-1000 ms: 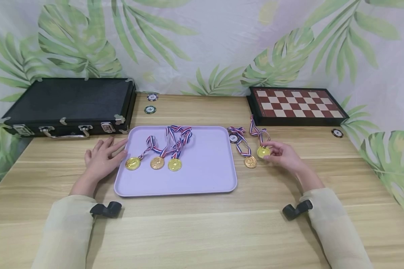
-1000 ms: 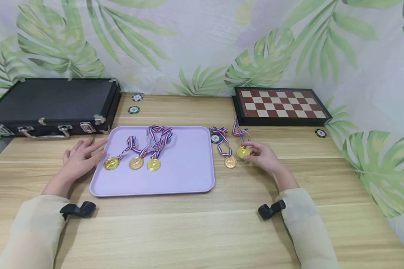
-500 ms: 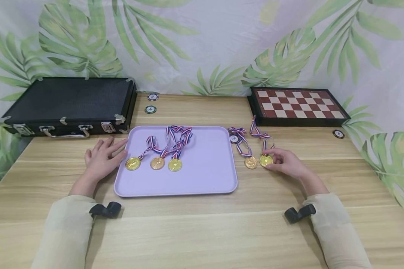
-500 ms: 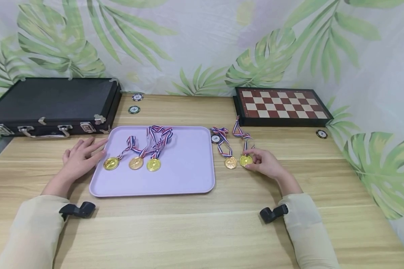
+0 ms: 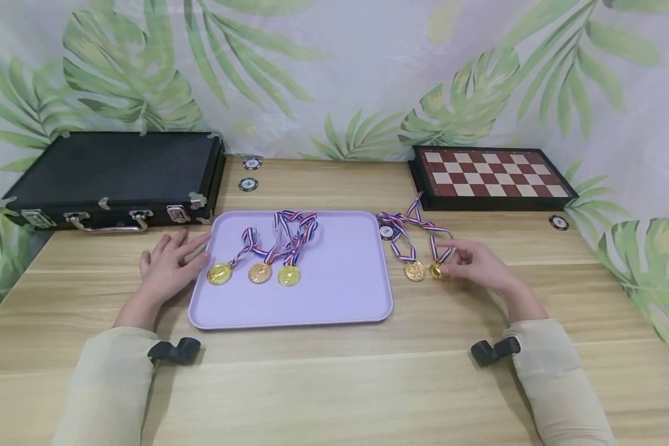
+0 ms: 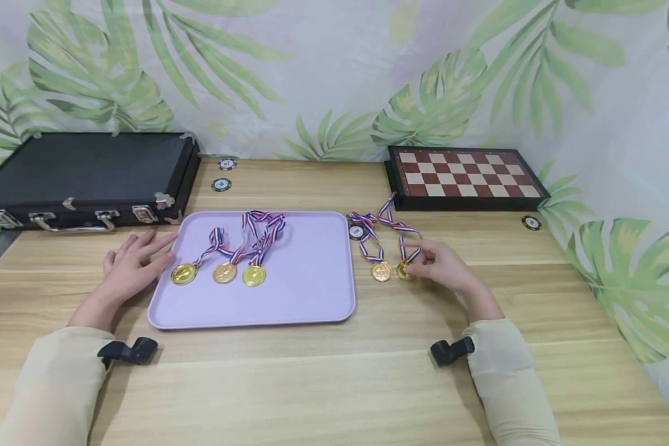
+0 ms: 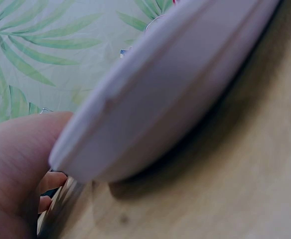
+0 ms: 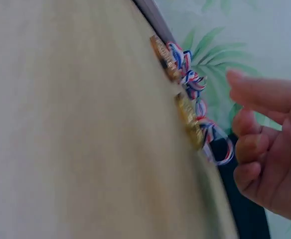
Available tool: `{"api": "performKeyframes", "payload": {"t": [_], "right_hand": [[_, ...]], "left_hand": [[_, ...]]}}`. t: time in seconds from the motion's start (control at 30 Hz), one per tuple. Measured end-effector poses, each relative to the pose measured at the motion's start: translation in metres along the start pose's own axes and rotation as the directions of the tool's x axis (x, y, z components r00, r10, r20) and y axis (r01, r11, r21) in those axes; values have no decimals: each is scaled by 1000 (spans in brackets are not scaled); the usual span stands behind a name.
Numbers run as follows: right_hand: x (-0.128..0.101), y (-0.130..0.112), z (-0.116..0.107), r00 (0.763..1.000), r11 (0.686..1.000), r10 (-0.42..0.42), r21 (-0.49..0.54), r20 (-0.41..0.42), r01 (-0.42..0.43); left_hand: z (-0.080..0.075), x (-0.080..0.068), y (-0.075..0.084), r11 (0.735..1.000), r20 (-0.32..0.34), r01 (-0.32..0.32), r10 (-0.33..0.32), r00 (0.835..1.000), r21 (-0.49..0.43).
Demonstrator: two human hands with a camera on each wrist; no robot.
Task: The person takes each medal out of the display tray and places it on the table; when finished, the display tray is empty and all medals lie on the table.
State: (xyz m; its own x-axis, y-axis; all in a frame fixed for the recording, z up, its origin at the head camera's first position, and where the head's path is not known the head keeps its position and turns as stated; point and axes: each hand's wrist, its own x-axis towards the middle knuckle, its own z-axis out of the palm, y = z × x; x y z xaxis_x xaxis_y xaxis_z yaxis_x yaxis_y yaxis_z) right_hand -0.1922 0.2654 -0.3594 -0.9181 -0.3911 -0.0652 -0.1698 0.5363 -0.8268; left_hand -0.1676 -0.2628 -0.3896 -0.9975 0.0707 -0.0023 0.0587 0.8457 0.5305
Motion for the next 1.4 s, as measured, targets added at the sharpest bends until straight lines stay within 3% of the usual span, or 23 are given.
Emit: {"api": "performKeyframes", "payload": {"t": [0.2,0.37,0.47,0.7,0.83,1.0,1.13,1.27,1.4], "right_hand": [[17,-42,15,986,978,-162,124,-45,166],[39,-82,55,956,912,-290,294,-37,288],[52,-101,85,945,902,-327,294,-17,318],[74,-119,148,945,948,-307,120,113,293],[80,-119,173,948,956,-292,2,127,294],[85,-113,191,941,922,-328,-190,83,338],[86,-107,199,951,895,-308,-328,37,303],[85,-107,201,967,887,-255,-395,17,241],[84,-108,198,969,869,-242,-434,43,236]], "left_hand": [[0,0,-1,1000,-2,-3,3,1000,4],[0,-2,-2,1000,1,0,0,1000,11],[2,-3,-2,1000,2,0,0,1000,10],[3,-3,-2,1000,-8,-4,4,1000,2],[3,-4,-2,1000,-11,-9,9,1000,4],[1,-2,0,1000,-14,-8,8,1000,-1],[0,-2,1,1000,-12,-5,5,1000,-4],[0,-2,1,1000,-7,-3,3,1000,-2],[0,-2,1,1000,-10,-4,4,1000,-1]]}}
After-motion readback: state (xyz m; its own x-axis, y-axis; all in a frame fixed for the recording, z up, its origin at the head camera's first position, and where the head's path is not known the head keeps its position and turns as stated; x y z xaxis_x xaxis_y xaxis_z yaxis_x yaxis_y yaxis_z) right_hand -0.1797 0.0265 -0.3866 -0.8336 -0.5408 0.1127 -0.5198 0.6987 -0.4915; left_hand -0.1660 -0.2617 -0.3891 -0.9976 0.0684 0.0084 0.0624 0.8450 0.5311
